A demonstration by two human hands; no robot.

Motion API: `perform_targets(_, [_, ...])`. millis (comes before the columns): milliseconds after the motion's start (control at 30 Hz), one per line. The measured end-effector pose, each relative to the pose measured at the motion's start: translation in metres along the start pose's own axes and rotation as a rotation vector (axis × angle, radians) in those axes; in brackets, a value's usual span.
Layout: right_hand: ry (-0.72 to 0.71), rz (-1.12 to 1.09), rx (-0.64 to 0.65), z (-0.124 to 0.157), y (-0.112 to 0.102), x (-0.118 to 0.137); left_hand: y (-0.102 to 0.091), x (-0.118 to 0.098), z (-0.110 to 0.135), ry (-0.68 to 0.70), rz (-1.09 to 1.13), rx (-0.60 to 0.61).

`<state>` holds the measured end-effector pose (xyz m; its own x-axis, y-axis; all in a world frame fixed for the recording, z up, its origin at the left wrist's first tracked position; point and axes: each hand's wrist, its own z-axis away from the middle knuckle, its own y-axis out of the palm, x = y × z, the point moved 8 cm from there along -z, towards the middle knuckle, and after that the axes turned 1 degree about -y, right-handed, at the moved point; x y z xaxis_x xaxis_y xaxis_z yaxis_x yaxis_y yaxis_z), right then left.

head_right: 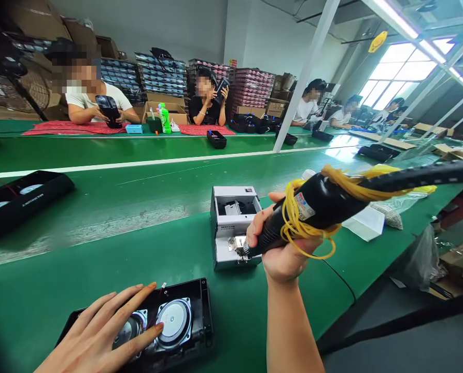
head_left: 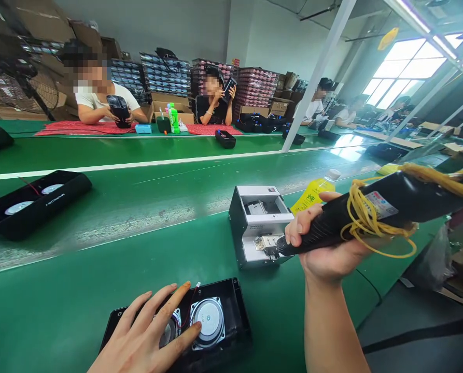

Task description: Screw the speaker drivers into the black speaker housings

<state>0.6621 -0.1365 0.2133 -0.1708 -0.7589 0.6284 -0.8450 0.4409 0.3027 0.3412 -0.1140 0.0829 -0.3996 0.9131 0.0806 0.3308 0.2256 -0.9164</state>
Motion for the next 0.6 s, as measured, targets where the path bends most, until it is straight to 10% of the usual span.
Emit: perform_targets(600, [0.188,-0.119,0.140,0.011,0.014,0.008,-0.003,-0.005,-0.002,-0.087,0.057,0.220])
